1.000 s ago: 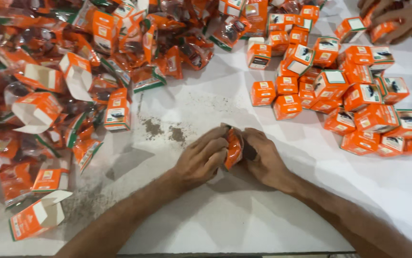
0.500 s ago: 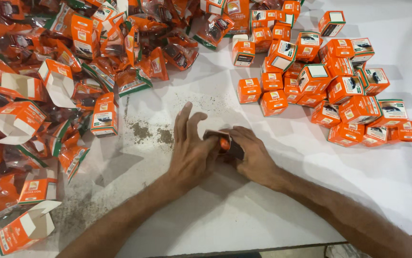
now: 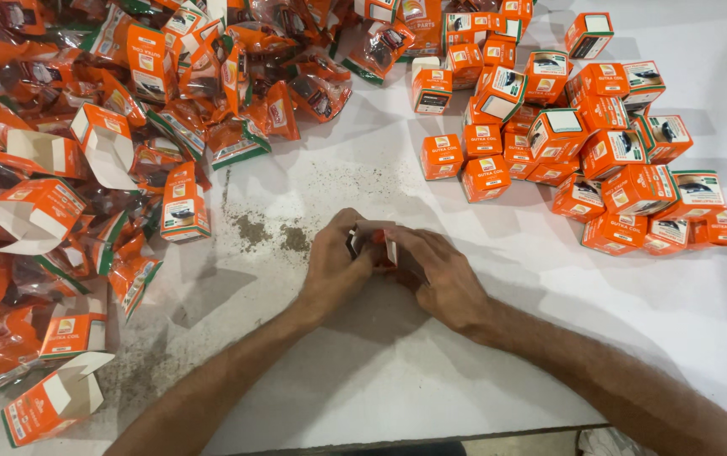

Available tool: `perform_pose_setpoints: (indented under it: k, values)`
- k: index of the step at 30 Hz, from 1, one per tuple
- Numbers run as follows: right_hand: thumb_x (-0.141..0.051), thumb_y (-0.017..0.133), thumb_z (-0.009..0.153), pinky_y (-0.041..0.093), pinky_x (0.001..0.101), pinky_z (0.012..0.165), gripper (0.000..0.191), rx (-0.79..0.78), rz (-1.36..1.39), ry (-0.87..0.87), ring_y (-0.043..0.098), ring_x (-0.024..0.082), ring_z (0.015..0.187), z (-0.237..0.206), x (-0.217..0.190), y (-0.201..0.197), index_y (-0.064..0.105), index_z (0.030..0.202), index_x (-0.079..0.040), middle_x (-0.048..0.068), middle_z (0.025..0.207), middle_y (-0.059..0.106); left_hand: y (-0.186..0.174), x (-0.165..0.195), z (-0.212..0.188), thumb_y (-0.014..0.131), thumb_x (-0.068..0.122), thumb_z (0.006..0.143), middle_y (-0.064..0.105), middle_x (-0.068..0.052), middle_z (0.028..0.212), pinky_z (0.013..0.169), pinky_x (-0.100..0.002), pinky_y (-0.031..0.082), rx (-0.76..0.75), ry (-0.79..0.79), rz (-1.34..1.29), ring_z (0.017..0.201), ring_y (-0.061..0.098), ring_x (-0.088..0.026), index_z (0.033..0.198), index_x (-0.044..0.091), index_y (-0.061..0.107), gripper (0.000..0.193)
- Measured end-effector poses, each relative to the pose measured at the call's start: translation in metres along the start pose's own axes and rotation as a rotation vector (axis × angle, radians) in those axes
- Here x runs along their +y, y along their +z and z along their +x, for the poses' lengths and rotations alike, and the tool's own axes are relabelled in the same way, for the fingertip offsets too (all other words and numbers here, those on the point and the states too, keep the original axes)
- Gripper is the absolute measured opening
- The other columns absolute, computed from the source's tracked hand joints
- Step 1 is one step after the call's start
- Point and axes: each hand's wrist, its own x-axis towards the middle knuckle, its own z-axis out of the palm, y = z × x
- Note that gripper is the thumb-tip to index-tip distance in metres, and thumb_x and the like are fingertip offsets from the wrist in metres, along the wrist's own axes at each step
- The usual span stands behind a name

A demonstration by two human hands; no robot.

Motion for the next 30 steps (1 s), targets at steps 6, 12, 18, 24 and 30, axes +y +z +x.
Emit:
perform_pose_setpoints:
  k: [6, 12, 18, 24, 30]
  values:
    - [0.002, 0.075, 0.069, 0.051, 0.0478, 0.101, 0.083, -0.005, -0.134, -0.196, 0.057, 0.045, 0.123, -0.001, 0.005, 0.003, 0.047, 0.147, -0.004, 0.028, 0.14, 0.053, -0.024, -0.006, 0.003, 0.061, 0.004, 0.087, 0.068, -0.002, 0.101, 0.087, -0.03, 0.054, -0.344, -0.009, -0.577, 0.096, 0.064, -0.014, 0.115, 0.0, 0.061, 0.028]
    - [0.005, 0.072, 0.071, 0.054, 0.0491, 0.096, 0.076, -0.004, -0.188, -0.177, 0.06, 0.046, 0.117, -0.003, 0.006, 0.008, 0.05, 0.143, -0.002, 0.029, 0.137, 0.055, -0.029, -0.013, 0.019, 0.067, 0.004, 0.093, 0.071, -0.013, 0.095, 0.068, -0.034, 0.058, -0.346, -0.222, -0.554, 0.08, 0.069, -0.015, 0.104, -0.002, 0.067, 0.013]
    - [0.0, 0.074, 0.08, 0.055, 0.0493, 0.093, 0.058, 0.045, -0.078, -0.159, 0.065, 0.042, 0.114, 0.002, 0.001, 0.004, 0.05, 0.133, -0.006, 0.023, 0.133, 0.063, -0.011, 0.003, 0.003, 0.071, -0.003, 0.081, 0.068, -0.015, 0.115, 0.079, -0.04, 0.058, -0.024, 0.126, 0.004, 0.087, 0.066, -0.028, 0.114, 0.0, 0.069, 0.033]
    - [0.0, 0.069, 0.08, 0.059, 0.0476, 0.08, 0.056, -0.138, 0.139, 0.284, 0.07, 0.041, 0.102, 0.005, -0.006, -0.007, 0.039, 0.126, -0.008, 0.021, 0.114, 0.069, -0.025, 0.007, -0.012, 0.078, 0.006, 0.089, 0.06, -0.016, 0.142, 0.115, -0.044, 0.05, -0.123, 0.73, 0.104, 0.137, 0.057, -0.036, 0.13, 0.001, 0.06, 0.046]
    - [0.001, 0.068, 0.083, 0.059, 0.049, 0.076, 0.051, -0.126, 0.13, 0.299, 0.071, 0.045, 0.1, 0.006, -0.004, -0.007, 0.035, 0.121, -0.009, 0.023, 0.109, 0.07, -0.022, 0.002, -0.008, 0.078, 0.006, 0.09, 0.065, -0.016, 0.14, 0.11, -0.043, 0.056, -0.085, 0.751, 0.208, 0.136, 0.06, -0.036, 0.118, 0.008, 0.064, 0.031]
